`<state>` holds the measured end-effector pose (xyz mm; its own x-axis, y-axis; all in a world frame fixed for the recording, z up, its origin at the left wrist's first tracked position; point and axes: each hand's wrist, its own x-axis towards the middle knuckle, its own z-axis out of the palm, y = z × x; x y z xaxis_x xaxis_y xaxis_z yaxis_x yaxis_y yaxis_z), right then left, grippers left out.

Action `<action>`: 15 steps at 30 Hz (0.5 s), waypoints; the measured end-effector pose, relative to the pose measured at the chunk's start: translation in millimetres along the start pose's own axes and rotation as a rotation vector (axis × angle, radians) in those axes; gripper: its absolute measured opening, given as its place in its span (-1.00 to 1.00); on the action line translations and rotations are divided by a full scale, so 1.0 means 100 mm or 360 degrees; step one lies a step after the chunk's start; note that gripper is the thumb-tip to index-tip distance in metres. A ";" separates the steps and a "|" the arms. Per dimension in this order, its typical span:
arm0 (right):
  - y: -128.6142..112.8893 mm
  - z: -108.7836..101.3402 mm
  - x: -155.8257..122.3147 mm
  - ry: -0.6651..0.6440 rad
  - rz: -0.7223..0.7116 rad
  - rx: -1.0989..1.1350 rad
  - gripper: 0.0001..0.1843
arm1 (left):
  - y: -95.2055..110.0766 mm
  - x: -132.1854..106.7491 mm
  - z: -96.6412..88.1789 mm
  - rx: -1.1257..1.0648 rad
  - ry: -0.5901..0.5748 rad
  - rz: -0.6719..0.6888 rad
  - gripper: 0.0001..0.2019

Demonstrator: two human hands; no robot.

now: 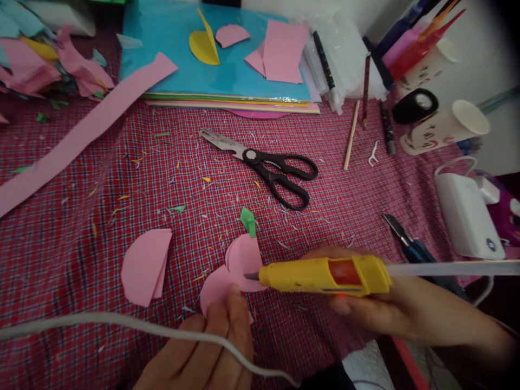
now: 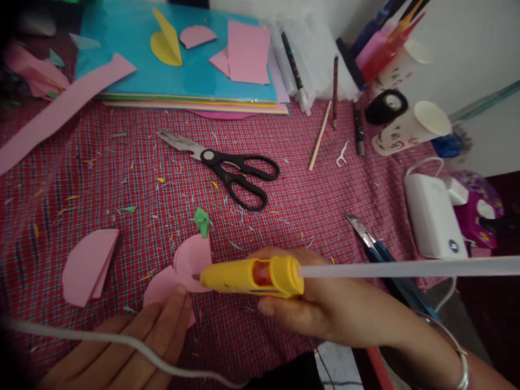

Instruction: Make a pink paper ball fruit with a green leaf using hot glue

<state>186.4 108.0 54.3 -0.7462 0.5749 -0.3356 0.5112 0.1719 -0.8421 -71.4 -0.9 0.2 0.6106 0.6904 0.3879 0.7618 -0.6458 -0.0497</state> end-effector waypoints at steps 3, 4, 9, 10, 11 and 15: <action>0.08 0.01 -0.05 0.0073 0.0074 0.0013 -0.70 | -0.01 0.01 0.00 -0.0017 0.0006 0.0031 -0.78; 0.10 0.02 -0.04 0.0115 0.0083 0.0019 -0.68 | -0.02 0.02 -0.01 -0.0022 0.0006 0.0040 -0.77; 0.06 0.09 0.08 0.0186 0.0001 -0.0020 -0.63 | -0.02 0.02 0.00 -0.0017 0.0006 0.0057 -0.79; 0.03 0.09 0.10 0.0150 -0.0030 -0.0030 -0.65 | -0.02 0.02 0.00 -0.0012 0.0004 0.0055 -0.80; 0.00 0.08 0.11 0.0114 -0.0060 -0.0031 -0.67 | -0.02 0.02 0.00 -0.0007 0.0004 0.0056 -0.80; -0.03 -0.02 0.05 0.0000 -0.0059 0.0017 -0.70 | -0.02 0.03 0.00 -0.0027 0.0011 0.0051 -0.78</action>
<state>181.8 112.0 55.6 -0.7644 0.5684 -0.3043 0.4787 0.1842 -0.8584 -71.4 2.7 1.4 0.6331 0.6669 0.3929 0.7381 -0.6731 -0.0469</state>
